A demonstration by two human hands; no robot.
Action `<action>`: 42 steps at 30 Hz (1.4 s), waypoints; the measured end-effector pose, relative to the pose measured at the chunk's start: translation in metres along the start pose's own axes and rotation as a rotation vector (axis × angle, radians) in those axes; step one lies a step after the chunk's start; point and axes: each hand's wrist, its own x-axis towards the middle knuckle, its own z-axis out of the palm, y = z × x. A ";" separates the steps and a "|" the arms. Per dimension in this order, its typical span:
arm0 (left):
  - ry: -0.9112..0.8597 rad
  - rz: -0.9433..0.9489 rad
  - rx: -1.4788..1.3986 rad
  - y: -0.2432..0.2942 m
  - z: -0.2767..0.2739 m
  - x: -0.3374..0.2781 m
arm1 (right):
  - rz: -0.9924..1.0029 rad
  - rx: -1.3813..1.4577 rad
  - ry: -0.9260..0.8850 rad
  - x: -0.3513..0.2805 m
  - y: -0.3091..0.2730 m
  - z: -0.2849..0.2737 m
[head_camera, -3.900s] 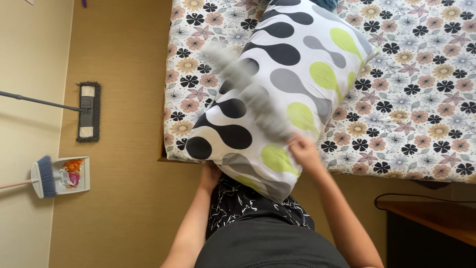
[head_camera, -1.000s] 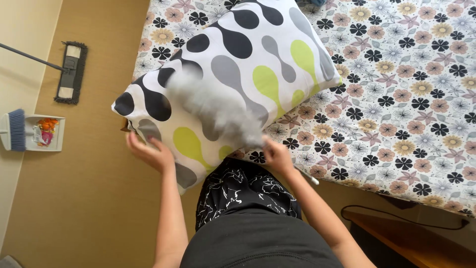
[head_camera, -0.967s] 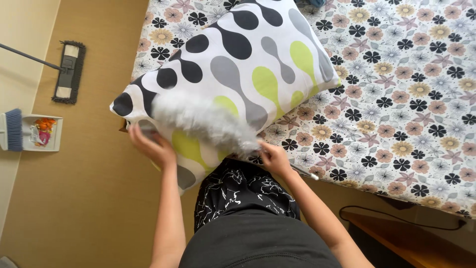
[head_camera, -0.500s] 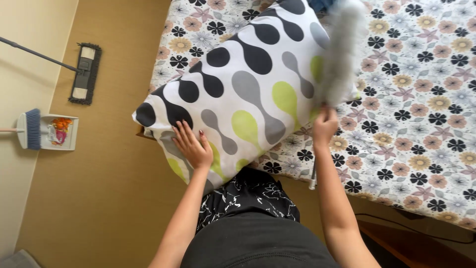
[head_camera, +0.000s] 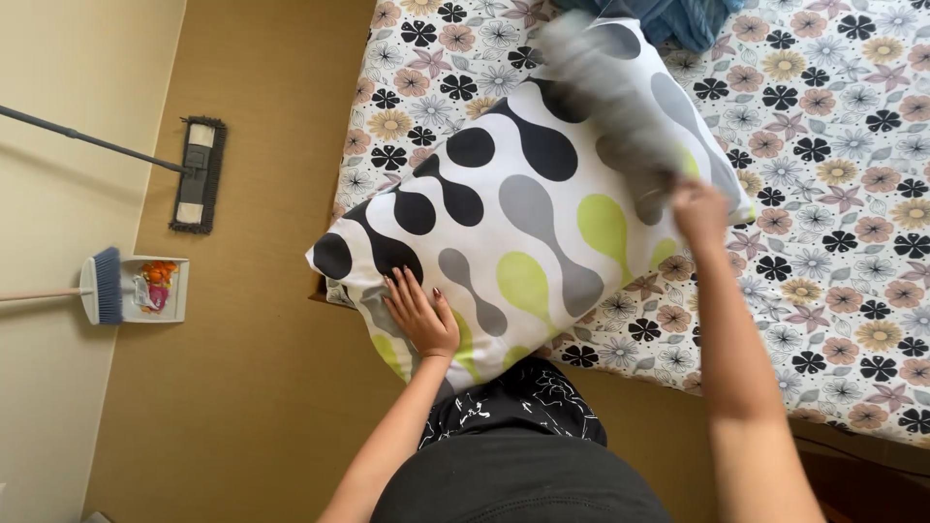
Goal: The person adjusts a pillow on a bed, smoothing the cover and tucking the edges. They then use a feather duster to wipe the surface of the pillow on both sides.
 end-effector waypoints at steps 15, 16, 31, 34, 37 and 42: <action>0.001 -0.053 -0.026 -0.004 0.006 -0.005 | -0.311 0.131 -0.308 -0.140 -0.205 -0.005; 0.001 -0.054 -0.030 -0.003 0.006 -0.006 | -0.311 0.127 -0.307 -0.125 -0.189 -0.006; 0.011 -0.113 0.015 0.009 -0.005 -0.032 | -0.210 -0.057 -0.140 -0.105 -0.133 0.051; 0.015 -0.139 -0.009 0.013 -0.014 -0.055 | -0.383 0.195 -0.316 -0.198 -0.196 0.059; -0.041 -0.145 -0.056 0.010 -0.020 -0.095 | -0.282 0.290 -0.782 -0.242 -0.223 0.052; -0.175 -0.221 0.124 -0.013 -0.019 -0.150 | -0.065 0.454 -0.913 -0.212 -0.176 0.053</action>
